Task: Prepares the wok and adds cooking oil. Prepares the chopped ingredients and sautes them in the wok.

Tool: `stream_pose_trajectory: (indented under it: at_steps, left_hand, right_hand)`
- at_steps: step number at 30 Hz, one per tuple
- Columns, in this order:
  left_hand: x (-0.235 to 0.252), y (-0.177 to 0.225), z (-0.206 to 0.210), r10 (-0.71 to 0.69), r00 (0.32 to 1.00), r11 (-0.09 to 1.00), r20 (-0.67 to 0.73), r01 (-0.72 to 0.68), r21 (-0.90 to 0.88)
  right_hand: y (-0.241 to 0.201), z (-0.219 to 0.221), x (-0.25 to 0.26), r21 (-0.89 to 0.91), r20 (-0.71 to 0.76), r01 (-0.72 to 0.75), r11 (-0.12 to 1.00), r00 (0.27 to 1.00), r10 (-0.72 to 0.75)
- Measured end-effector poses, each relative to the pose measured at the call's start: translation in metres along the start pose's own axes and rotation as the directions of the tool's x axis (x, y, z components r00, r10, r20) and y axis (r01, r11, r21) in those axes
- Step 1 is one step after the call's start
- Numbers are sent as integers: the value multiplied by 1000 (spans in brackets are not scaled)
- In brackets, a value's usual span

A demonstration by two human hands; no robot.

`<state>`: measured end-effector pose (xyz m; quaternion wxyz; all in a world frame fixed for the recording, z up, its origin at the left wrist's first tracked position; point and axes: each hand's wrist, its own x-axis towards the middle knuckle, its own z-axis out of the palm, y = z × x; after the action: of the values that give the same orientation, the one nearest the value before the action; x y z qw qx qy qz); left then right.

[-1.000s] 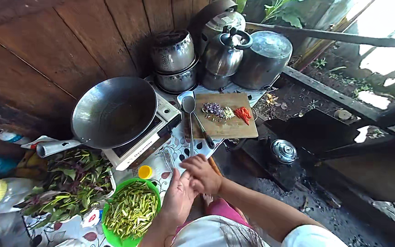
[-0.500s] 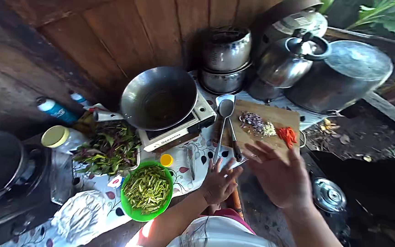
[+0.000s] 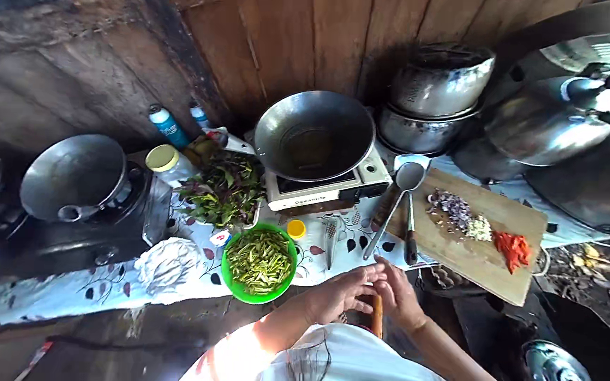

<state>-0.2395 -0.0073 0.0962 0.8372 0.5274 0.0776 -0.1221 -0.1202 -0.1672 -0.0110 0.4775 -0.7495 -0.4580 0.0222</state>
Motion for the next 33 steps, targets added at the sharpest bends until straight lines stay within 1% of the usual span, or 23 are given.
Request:
stream_pose_trajectory:
  at_steps: [2,3,5,6,7,8,9,10,11,12,13,14,15,16,18,20,21,23,25,27,29,30,33]
  left_hand:
    - [-25,-7,-17,71,997,997,-25,-70,35]
    - [-42,-12,-29,60,997,997,-50,-58,52]
    - [-81,-23,-53,-44,986,986,-161,69,150]
    - [-102,-28,-61,-114,953,968,-280,171,185]
    - [-121,-33,-68,-196,892,943,-406,285,171]
    - [-137,-38,-73,-272,798,913,-538,390,118]
    - [-150,-44,-78,-324,682,876,-656,478,63]
    - [-162,-51,-82,-354,580,847,-734,531,11]
    - [-172,-60,-88,-375,499,824,-782,566,-34]
    - [-181,-71,-91,-393,426,805,-815,588,-80]
    - [-187,-79,-92,-392,373,793,-841,601,-103]
    - [-189,-86,-91,-372,353,785,-859,613,-88]
    - [-185,-90,-90,-353,367,782,-861,621,-56]
    - [-176,-91,-88,-374,384,777,-844,627,-59]
    - [-157,-85,-86,-407,450,797,-795,600,-68]
    - [-128,-74,-80,-377,513,828,-771,559,-33]
    - [-111,-68,-76,-345,560,834,-753,552,28]
    - [-74,-55,-71,-289,690,822,-664,534,197]
    - [-32,-38,-65,-239,813,788,-531,482,383]
    - [13,-26,-56,-187,899,723,-396,399,564]
    - [60,-21,-49,-178,930,602,-321,361,712]
    - [81,-21,-47,-187,927,528,-325,374,763]
    - [132,-27,-41,-189,884,364,-428,467,806]
  right_hand:
    - [1,-7,-1,-7,108,-104,995,989,104]
    - [2,-6,-2,-1,166,-146,989,975,145]
    - [1,0,-3,21,289,-247,969,929,231]
    - [-1,4,-2,18,350,-298,954,896,273]
    - [-3,8,-1,4,403,-339,941,861,309]
    - [-5,11,2,-15,433,-362,932,838,332]
    - [-7,12,5,-38,434,-366,930,832,345]
    - [-8,10,8,-64,408,-363,930,840,356]
    - [-8,3,14,-96,361,-358,929,857,367]
    - [-7,-7,24,-130,316,-377,917,861,399]
    - [-4,-18,36,-158,252,-405,901,866,433]
    - [5,-32,45,-182,144,-430,884,878,457]
    - [15,-49,53,-203,23,-477,855,871,491]
    - [27,-69,59,-205,-86,-544,814,838,539]
    - [54,-102,65,-203,-266,-658,725,750,606]
    - [77,-122,65,-205,-345,-720,663,687,639]
    - [84,-125,64,-207,-326,-746,633,663,674]
    - [91,-116,62,-222,-198,-789,574,612,765]
    - [91,-90,62,-202,-77,-812,548,571,818]
    - [77,-67,70,-239,-18,-840,487,506,862]
    - [68,-55,78,-333,24,-835,438,457,889]
    - [66,-50,81,-371,37,-826,424,444,895]
    - [63,-43,89,-413,69,-810,417,429,901]
